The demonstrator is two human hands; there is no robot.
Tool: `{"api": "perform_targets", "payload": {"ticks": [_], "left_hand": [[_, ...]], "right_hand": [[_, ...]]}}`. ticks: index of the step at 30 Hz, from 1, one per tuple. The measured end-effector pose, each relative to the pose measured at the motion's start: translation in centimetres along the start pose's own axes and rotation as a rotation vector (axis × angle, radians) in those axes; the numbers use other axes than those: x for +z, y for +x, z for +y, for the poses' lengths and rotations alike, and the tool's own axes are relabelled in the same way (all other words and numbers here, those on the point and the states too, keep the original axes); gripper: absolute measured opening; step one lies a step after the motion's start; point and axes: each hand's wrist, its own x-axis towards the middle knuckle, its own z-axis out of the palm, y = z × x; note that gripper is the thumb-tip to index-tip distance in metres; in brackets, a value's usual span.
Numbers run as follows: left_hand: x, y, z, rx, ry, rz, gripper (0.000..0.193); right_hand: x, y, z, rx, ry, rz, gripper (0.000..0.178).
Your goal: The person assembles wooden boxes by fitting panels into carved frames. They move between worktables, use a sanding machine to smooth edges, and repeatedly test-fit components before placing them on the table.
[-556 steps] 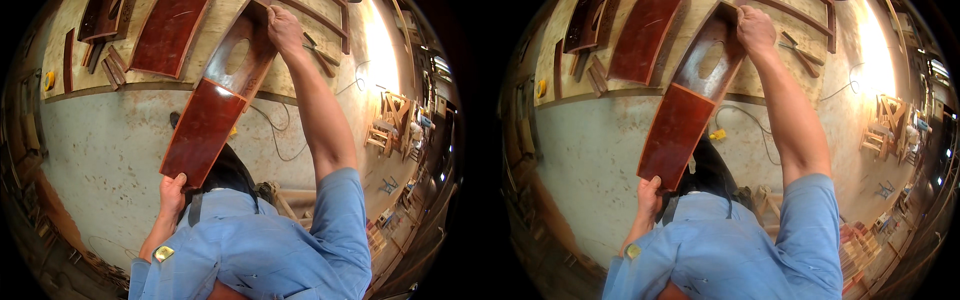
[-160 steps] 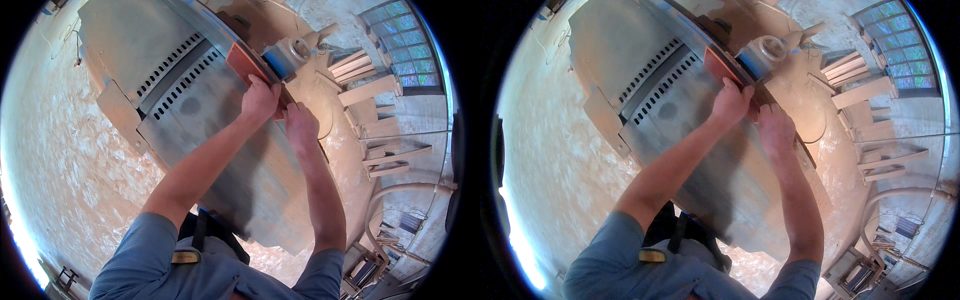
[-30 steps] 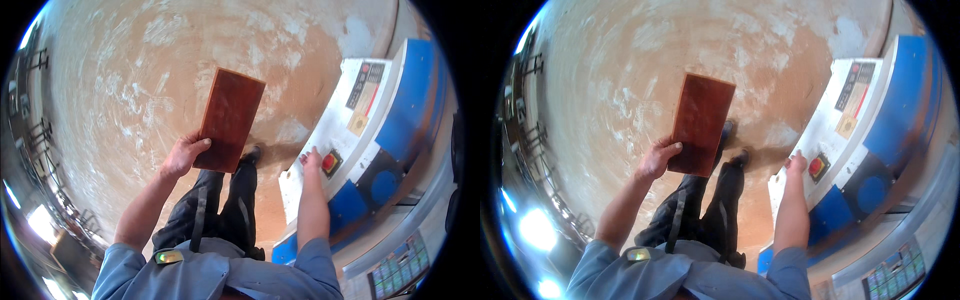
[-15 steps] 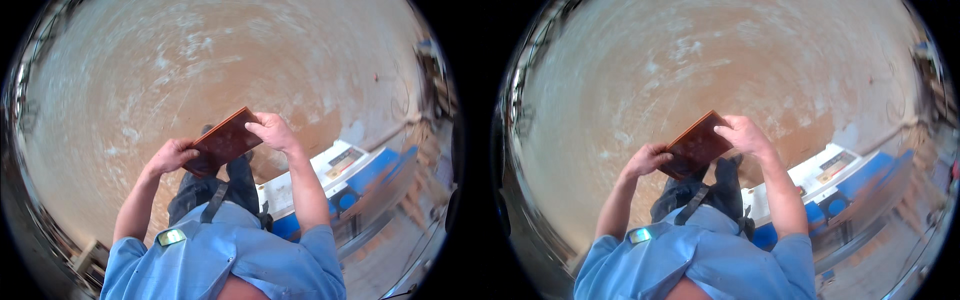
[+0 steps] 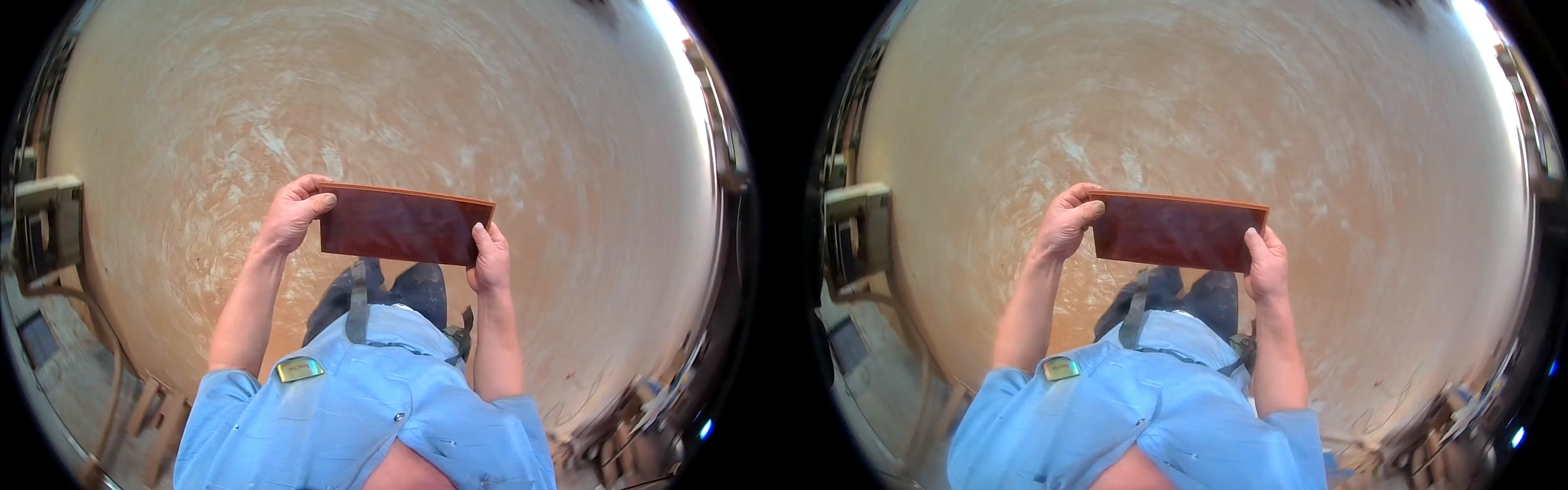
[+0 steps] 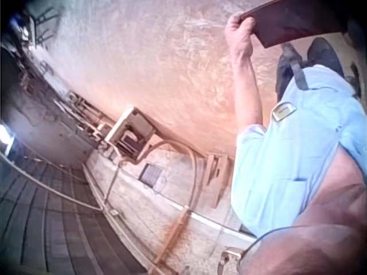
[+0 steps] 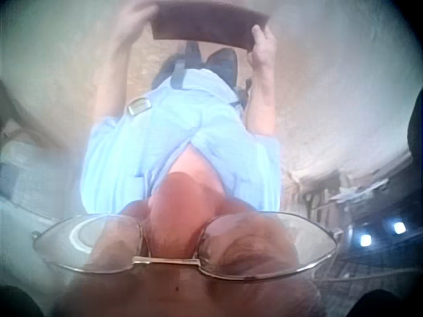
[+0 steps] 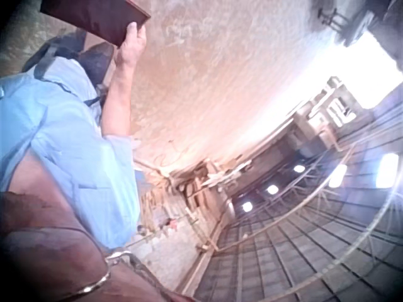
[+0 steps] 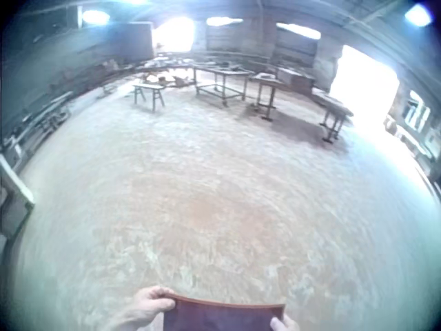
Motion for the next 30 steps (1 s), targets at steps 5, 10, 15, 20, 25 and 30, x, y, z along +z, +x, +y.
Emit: {"api": "perform_targets", "payload": {"ticks": [5,10,15,20,25,30], "left_hand": [[-2.1,3.5,3.0,0.108,-0.078,0.248,0.021],[-8.2,7.5,6.7,0.251,-0.321,0.557,0.014],[-18.8,9.2,14.4,0.465,-0.578,0.896,0.011],[-8.8,3.9,6.9,0.445,-0.710,1.008,0.011],[-10.6,9.5,9.1,0.473,-0.887,1.042,0.012],[-9.3,12.8,12.6,0.475,-0.814,0.987,0.010]], "right_hand": [[6.2,9.7,-4.7,0.161,-0.161,-0.185,0.030],[16.6,21.4,-5.7,0.292,-0.301,-0.481,0.035],[36.9,33.4,-4.1,0.415,-0.530,-0.781,0.037],[28.5,28.8,-8.1,0.355,-0.791,-0.964,0.035],[34.7,31.4,-10.5,0.347,-0.934,-0.919,0.033],[36.6,33.6,-15.7,0.331,-0.962,-0.808,0.033]]}}
